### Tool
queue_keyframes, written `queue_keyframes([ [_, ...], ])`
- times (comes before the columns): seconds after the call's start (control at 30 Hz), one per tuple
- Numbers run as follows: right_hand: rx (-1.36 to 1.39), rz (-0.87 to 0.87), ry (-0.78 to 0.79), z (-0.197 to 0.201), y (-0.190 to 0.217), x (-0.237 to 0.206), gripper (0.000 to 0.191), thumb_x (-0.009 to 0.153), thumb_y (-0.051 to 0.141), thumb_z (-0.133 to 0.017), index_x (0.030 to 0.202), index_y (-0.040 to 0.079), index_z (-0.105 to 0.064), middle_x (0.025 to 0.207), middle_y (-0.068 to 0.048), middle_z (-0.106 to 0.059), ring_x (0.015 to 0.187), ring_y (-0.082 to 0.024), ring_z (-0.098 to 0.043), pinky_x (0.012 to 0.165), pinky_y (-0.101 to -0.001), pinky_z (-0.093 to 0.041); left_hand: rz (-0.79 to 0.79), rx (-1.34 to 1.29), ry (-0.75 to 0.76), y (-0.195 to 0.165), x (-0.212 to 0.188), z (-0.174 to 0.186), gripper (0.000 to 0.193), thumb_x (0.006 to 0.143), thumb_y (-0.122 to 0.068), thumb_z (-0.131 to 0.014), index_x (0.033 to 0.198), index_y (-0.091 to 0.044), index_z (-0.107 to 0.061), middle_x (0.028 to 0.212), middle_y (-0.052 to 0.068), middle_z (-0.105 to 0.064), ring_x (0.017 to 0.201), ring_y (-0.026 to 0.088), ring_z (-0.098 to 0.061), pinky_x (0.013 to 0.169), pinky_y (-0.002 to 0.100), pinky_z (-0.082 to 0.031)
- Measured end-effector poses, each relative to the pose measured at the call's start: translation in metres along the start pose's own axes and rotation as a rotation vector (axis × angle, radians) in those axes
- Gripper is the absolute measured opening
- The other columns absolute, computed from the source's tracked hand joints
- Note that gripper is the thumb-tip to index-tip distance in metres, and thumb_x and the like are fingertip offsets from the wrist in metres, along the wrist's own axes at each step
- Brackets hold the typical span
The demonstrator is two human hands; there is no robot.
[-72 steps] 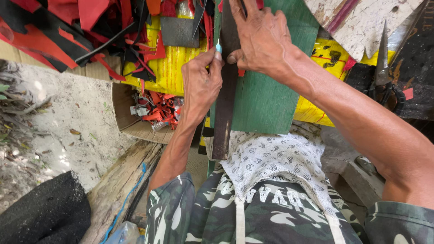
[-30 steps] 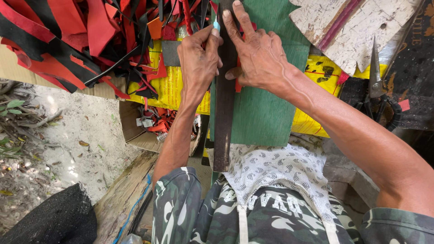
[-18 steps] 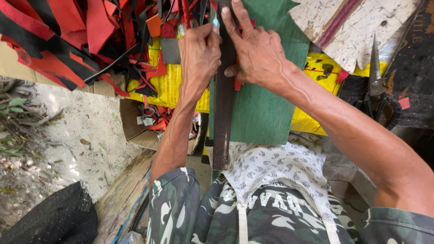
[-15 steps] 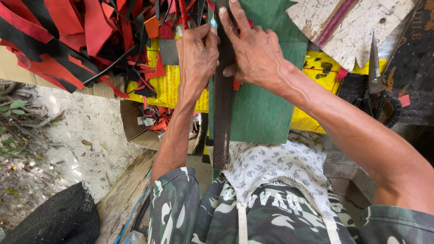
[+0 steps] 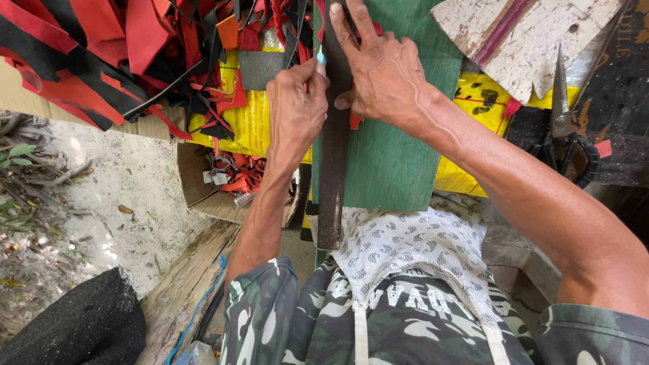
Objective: The person uses a utility knife and a metal straightedge to cut red and black material into rectangular pieces on a green cutting board. The person repeatedly aligns the material, scores along the straightedge, and separates the cut pieces, placing them aside.
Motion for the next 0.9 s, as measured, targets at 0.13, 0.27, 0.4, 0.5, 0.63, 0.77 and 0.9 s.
queue_keyframes([
  [0.13, -0.006, -0.007, 0.007, 0.002, 0.002, 0.0, 0.136, 0.062, 0.041, -0.098, 0.166, 0.005, -0.018, 0.165, -0.018, -0.017, 0.093, -0.048, -0.065, 0.07, -0.0556, -0.054, 0.237, 0.001, 0.099, 0.004, -0.015, 0.0, 0.026, 0.102, -0.015, -0.056, 0.086, 0.004, -0.066, 0.063, 0.019, -0.06, 0.053, 0.024, -0.066, 0.055, 0.04, -0.047],
  [0.27, -0.01, 0.006, -0.019, 0.005, 0.003, -0.001, 0.136, 0.06, 0.04, -0.098, 0.163, 0.004, -0.018, 0.162, -0.021, -0.02, 0.088, -0.048, -0.066, 0.069, -0.0557, -0.055, 0.079, 0.03, 0.045, 0.004, -0.029, 0.002, 0.02, 0.1, -0.013, -0.059, 0.097, 0.005, -0.068, 0.075, 0.02, -0.064, 0.061, 0.027, -0.064, 0.059, 0.04, -0.048],
  [0.4, 0.016, -0.002, 0.016, 0.006, 0.005, -0.001, 0.133, 0.064, 0.039, -0.097, 0.165, 0.005, -0.018, 0.16, -0.02, -0.026, 0.091, -0.049, -0.065, 0.071, -0.0567, -0.055, 0.038, 0.068, 0.044, 0.006, -0.044, 0.002, 0.021, 0.104, -0.012, -0.058, 0.094, 0.004, -0.066, 0.077, 0.02, -0.064, 0.067, 0.03, -0.063, 0.064, 0.041, -0.047],
  [0.5, -0.014, 0.044, -0.063, 0.009, 0.005, 0.001, 0.133, 0.062, 0.042, -0.097, 0.161, 0.002, -0.018, 0.158, -0.024, -0.026, 0.086, -0.049, -0.065, 0.066, -0.0567, -0.055, 0.085, 0.014, 0.041, 0.006, -0.056, 0.003, 0.02, 0.101, -0.012, -0.057, 0.095, 0.005, -0.066, 0.074, 0.021, -0.063, 0.063, 0.031, -0.062, 0.06, 0.042, -0.046],
  [0.63, -0.001, 0.006, 0.006, 0.007, 0.006, -0.003, 0.131, 0.066, 0.042, -0.096, 0.165, 0.005, -0.018, 0.156, -0.021, -0.03, 0.09, -0.049, -0.065, 0.069, -0.0566, -0.055, 0.144, -0.017, 0.059, 0.003, -0.073, 0.006, 0.021, 0.103, -0.01, -0.057, 0.091, 0.006, -0.064, 0.074, 0.021, -0.063, 0.062, 0.034, -0.061, 0.062, 0.043, -0.047],
  [0.77, -0.016, 0.0, -0.009, 0.005, 0.002, -0.003, 0.129, 0.066, 0.044, -0.096, 0.162, 0.004, -0.021, 0.153, -0.024, -0.033, 0.087, -0.048, -0.065, 0.066, -0.0569, -0.054, 0.081, 0.077, 0.063, -0.004, -0.104, 0.012, 0.018, 0.102, -0.008, -0.056, 0.096, 0.007, -0.064, 0.075, 0.022, -0.061, 0.066, 0.033, -0.062, 0.063, 0.043, -0.046],
  [0.9, -0.05, 0.015, 0.023, -0.002, 0.0, -0.004, 0.122, 0.072, 0.049, -0.095, 0.164, 0.008, -0.025, 0.145, -0.022, -0.042, 0.096, -0.047, -0.066, 0.074, -0.0581, -0.054, 0.118, 0.003, 0.012, -0.005, -0.123, 0.013, 0.019, 0.103, -0.009, -0.057, 0.105, 0.007, -0.066, 0.077, 0.017, -0.064, 0.064, 0.025, -0.063, 0.06, 0.038, -0.048],
])
Point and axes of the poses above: each hand's wrist, its own x-axis towards the middle knuckle, its own z-axis out of the back of the hand, y = z × x, the point moved 2 cm from there along x, towards the middle knuckle
